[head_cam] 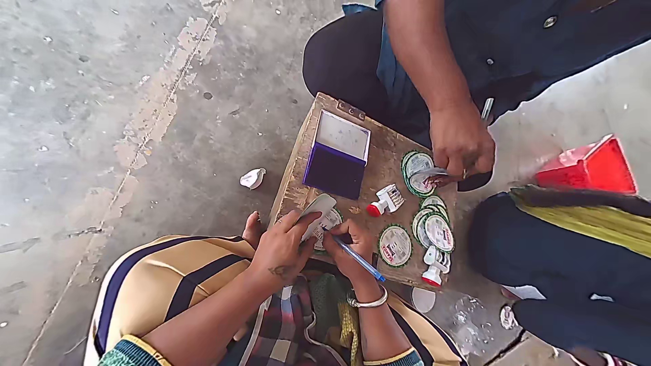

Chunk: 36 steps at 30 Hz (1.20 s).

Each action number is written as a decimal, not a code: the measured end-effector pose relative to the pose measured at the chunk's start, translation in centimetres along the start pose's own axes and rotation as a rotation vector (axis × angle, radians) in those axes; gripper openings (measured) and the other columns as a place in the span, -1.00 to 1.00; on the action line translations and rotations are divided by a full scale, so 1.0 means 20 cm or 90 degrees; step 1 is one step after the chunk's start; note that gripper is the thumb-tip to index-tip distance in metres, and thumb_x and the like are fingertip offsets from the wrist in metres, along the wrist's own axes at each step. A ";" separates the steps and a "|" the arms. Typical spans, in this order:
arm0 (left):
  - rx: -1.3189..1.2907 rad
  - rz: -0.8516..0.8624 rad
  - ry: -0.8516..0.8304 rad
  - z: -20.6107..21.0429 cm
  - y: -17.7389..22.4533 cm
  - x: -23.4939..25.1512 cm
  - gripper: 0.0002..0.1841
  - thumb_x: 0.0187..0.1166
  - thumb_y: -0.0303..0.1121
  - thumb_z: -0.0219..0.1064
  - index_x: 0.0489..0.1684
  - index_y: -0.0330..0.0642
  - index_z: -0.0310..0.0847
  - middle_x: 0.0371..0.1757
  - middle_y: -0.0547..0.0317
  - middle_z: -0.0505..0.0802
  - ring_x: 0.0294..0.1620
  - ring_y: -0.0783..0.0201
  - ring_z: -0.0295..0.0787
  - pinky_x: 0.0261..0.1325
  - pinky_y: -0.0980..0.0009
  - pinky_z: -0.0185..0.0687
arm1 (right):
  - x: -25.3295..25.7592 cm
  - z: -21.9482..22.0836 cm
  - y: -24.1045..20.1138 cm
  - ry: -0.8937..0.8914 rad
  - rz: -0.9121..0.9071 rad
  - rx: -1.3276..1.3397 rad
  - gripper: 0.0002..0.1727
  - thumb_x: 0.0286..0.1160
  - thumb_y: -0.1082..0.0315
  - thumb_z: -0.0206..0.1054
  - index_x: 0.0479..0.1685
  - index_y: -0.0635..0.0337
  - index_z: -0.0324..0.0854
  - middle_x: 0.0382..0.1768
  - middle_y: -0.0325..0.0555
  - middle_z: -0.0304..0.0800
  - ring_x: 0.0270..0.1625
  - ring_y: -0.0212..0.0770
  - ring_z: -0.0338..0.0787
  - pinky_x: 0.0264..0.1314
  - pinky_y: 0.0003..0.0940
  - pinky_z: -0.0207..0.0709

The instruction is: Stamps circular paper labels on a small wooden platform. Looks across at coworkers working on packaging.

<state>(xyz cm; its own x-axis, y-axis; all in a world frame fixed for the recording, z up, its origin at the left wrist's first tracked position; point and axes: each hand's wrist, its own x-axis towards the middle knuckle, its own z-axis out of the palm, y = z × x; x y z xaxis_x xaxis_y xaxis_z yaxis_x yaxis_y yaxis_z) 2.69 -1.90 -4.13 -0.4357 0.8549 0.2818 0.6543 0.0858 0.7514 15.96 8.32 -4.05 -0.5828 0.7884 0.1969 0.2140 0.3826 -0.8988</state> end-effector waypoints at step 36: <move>0.018 0.014 0.002 -0.01 0.01 0.00 -0.60 0.33 -0.35 0.43 0.19 -0.14 0.80 -0.03 -0.06 0.90 -0.10 -0.01 0.89 0.12 -0.16 0.56 | 0.00 0.03 0.00 0.036 0.042 -0.031 -0.88 0.15 0.38 0.47 -0.55 0.18 0.63 -0.55 -0.41 0.74 -0.51 -0.72 0.61 -0.43 -0.75 0.49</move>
<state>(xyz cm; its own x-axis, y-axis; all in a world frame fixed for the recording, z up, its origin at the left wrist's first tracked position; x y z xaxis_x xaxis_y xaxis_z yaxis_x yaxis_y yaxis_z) 2.65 -1.93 -3.91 -0.4231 0.8550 0.3001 0.6810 0.0816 0.7277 15.42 8.05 -4.40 -0.5211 0.8381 0.1615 0.2891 0.3514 -0.8905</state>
